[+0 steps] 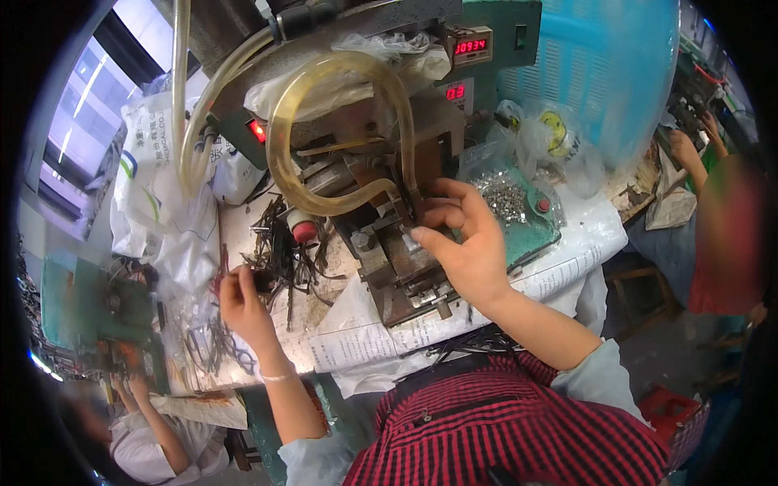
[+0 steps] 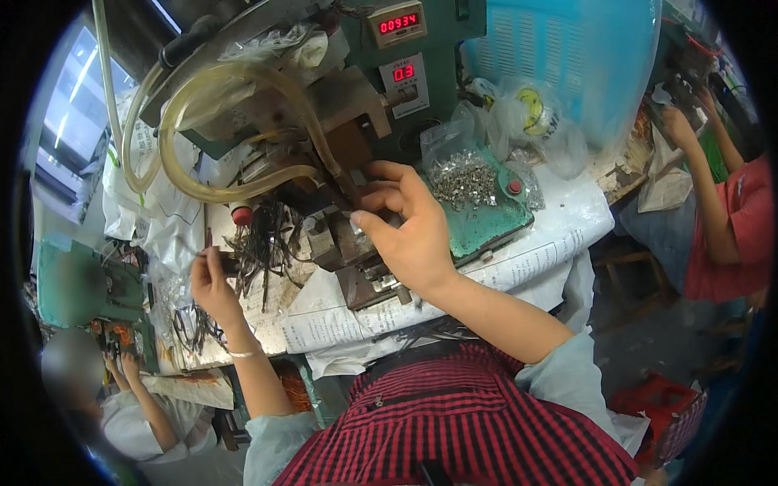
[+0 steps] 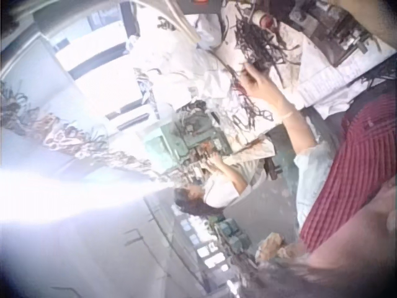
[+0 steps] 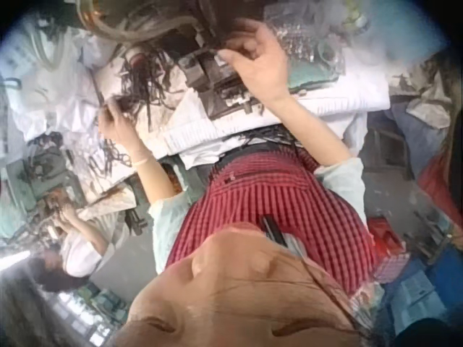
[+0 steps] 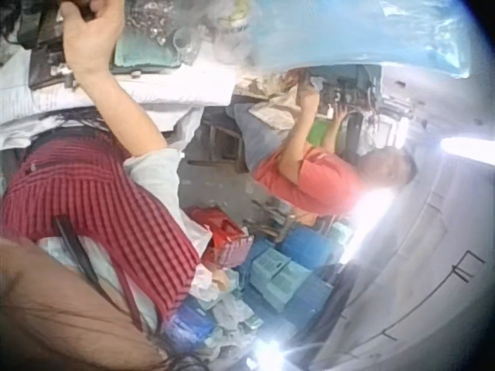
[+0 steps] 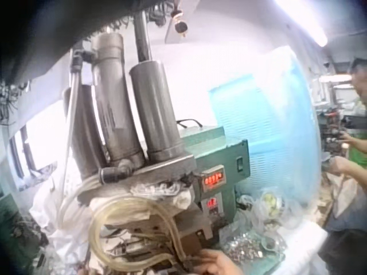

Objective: The person repeatedly picks up small dark components and metallic pieces, places them into a press machine, and operates the lever to assemble them. The person then removes the assembled items and places them on the table, continuing this cycle throughout the clip.

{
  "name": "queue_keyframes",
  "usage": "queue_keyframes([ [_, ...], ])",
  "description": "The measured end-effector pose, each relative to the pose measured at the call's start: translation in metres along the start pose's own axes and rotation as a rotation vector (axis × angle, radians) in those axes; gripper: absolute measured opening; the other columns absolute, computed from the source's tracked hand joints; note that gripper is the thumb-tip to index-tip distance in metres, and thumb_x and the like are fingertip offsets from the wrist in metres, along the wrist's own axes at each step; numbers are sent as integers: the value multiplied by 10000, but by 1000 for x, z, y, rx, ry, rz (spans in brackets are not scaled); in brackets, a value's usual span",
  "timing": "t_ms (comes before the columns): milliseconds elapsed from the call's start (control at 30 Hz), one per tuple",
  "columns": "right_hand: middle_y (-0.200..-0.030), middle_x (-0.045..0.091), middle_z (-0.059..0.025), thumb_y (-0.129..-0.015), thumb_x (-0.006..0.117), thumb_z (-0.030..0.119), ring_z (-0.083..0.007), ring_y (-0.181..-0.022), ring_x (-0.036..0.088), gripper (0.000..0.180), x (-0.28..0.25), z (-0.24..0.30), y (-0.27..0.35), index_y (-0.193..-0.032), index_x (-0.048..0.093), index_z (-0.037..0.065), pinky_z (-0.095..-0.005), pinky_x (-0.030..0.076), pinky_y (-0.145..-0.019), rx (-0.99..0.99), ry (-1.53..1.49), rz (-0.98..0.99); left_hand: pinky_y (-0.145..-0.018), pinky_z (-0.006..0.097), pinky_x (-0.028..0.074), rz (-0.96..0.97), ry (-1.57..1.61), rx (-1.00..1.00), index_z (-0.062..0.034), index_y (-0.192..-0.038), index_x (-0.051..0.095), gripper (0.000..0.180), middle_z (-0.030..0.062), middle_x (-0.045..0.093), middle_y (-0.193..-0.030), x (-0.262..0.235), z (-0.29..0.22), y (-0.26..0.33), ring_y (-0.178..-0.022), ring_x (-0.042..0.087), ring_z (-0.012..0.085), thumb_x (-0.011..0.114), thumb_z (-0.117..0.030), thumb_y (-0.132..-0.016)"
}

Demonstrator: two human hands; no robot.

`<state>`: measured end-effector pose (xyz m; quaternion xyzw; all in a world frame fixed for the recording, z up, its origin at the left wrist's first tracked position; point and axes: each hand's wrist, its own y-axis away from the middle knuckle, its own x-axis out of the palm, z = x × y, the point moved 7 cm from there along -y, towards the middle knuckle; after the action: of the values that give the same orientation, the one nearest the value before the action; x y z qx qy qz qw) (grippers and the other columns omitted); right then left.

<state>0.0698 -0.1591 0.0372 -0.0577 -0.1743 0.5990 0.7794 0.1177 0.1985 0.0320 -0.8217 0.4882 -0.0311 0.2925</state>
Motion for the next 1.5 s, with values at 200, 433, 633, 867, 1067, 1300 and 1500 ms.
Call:
queue_keyframes([
  [200,-1090,692,-101,-875,735,12,-146,-1046,648,658,7,25,18,-1450,418,-39,-284,495,-941,199,-220,106,-747,359,597,210,-21,845,-22,-936,723,121,151,727,-934,69,-142,96,-857,724,280,757,30,-832],
  [433,-927,717,-67,-867,751,31,-121,-940,665,546,5,-3,0,-1354,512,-25,-267,508,-862,-2,88,-1,-822,382,590,85,452,600,35,-1045,641,112,182,666,-988,82,-147,73,-910,700,292,687,-9,-953],
  [633,-997,733,-87,-854,765,-1,-154,-1041,665,576,-2,-10,8,-1375,521,16,-281,475,-968,-172,114,-98,-684,298,578,180,513,544,47,-1046,634,142,189,685,-993,59,-158,50,-895,666,223,633,-91,-1013],
  [867,-1014,718,-99,-833,758,-25,-150,-1063,648,652,0,9,0,-1425,484,-6,-305,468,-992,-181,199,-34,-626,333,616,123,427,508,69,-995,659,130,175,708,-939,76,-144,29,-848,692,224,611,-49,-1019],
  [1067,-1089,727,-155,-853,717,36,-259,-1078,681,478,-42,15,5,-1315,600,-3,-371,506,-966,-155,470,20,-636,294,558,477,90,1092,-34,-946,754,200,117,745,-947,104,-181,111,-777,714,196,785,2,-752],
  [1300,-1056,751,-176,-908,645,63,-345,-1013,715,241,-128,-51,22,-1130,735,30,-382,543,-897,-143,994,37,-487,269,445,425,63,1104,-77,-991,752,286,54,735,-910,134,-160,130,-574,589,138,891,-102,-743],
  [1500,-942,731,-146,-915,651,72,-273,-843,711,167,-174,-47,-14,-1058,720,20,-358,540,-796,-39,700,-268,-494,278,458,405,41,1099,-78,-984,758,282,56,742,-896,136,-166,128,-596,610,156,884,-79,-732],
])
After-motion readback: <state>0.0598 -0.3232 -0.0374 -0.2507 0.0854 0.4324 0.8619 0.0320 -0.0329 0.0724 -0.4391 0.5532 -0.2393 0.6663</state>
